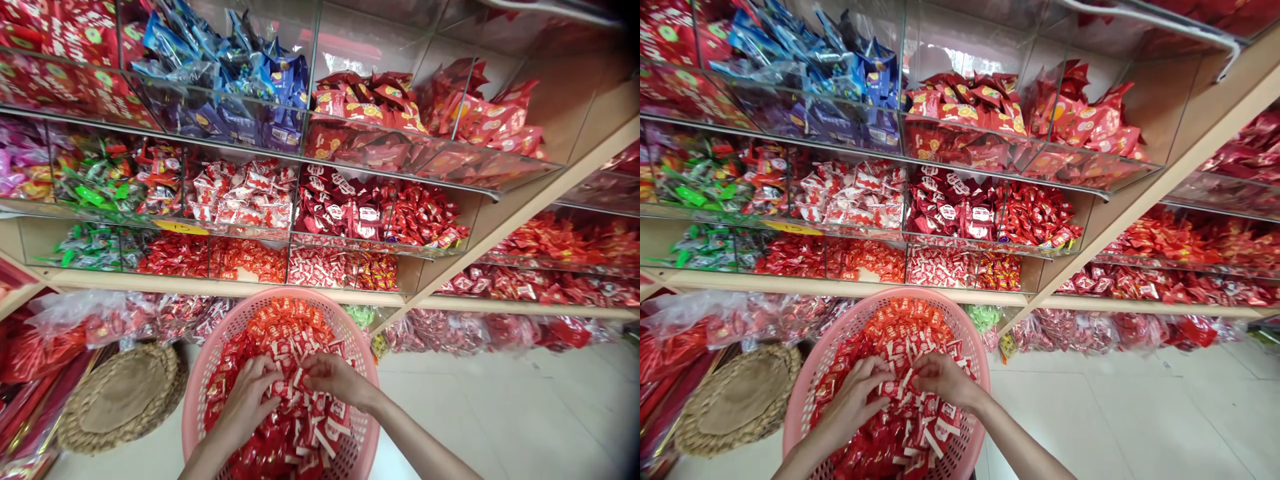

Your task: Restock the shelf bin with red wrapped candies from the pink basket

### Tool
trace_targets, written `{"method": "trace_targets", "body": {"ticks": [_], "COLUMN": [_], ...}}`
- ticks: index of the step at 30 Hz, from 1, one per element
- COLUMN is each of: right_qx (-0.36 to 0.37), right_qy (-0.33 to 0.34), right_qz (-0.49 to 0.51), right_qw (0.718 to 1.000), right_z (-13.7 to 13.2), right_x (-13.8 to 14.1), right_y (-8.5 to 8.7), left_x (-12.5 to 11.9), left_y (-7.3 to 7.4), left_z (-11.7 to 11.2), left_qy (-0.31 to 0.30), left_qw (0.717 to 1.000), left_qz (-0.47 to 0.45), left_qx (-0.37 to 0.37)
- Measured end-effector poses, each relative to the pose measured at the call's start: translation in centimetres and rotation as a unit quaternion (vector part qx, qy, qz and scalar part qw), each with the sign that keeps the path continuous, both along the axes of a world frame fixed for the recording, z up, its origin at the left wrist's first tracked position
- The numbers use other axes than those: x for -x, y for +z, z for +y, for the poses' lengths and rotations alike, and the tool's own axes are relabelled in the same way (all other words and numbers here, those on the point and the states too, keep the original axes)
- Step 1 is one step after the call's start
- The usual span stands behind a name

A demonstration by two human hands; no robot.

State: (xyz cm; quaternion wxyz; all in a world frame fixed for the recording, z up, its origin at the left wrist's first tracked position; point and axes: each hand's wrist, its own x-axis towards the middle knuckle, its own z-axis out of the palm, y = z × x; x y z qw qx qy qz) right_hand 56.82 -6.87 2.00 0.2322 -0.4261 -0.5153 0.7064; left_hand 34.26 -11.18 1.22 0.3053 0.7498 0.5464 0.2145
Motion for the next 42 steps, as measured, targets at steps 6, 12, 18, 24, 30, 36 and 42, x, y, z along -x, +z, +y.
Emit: {"method": "trace_targets", "body": {"ticks": [6,12,18,24,30,36,42], "right_qx": [-0.095,-0.262,-0.336,-0.343,-0.348,-0.410,-0.438], "right_qy": [-0.004,0.032,0.070,0.071,0.081,0.023,-0.050], "right_qz": [-0.082,-0.224,-0.272,-0.290,-0.305,-0.309,-0.477], "right_qw": [0.992,0.938,0.899,0.890,0.883,0.858,0.760], "right_z": [-1.0,-1.7,-1.6,-1.3,-1.8,1.3,12.9], "right_x": [-1.1,0.7,2.4,3.5,3.8,2.3,-0.8], "right_y": [-0.3,0.4,0.3,-0.2,-1.4,0.9,4.4], "left_x": [-0.6,-0.5,1.6,6.8,9.3,9.2,9.3], "left_y": [-0.7,-0.9,-0.3,-0.8,-2.6,-4.2,-4.5], "left_z": [-0.2,-0.3,-0.1,0.2,0.6,1.0,1.2], "left_qy": [-0.024,-0.025,0.033,0.154,0.238,0.273,0.275], "left_qw": [0.999,0.999,0.998,0.970,0.939,0.938,0.943], "left_qz": [0.025,0.016,0.032,0.056,0.093,0.082,0.057], "left_qx": [-0.015,-0.013,-0.044,-0.180,-0.229,-0.199,-0.176]}}
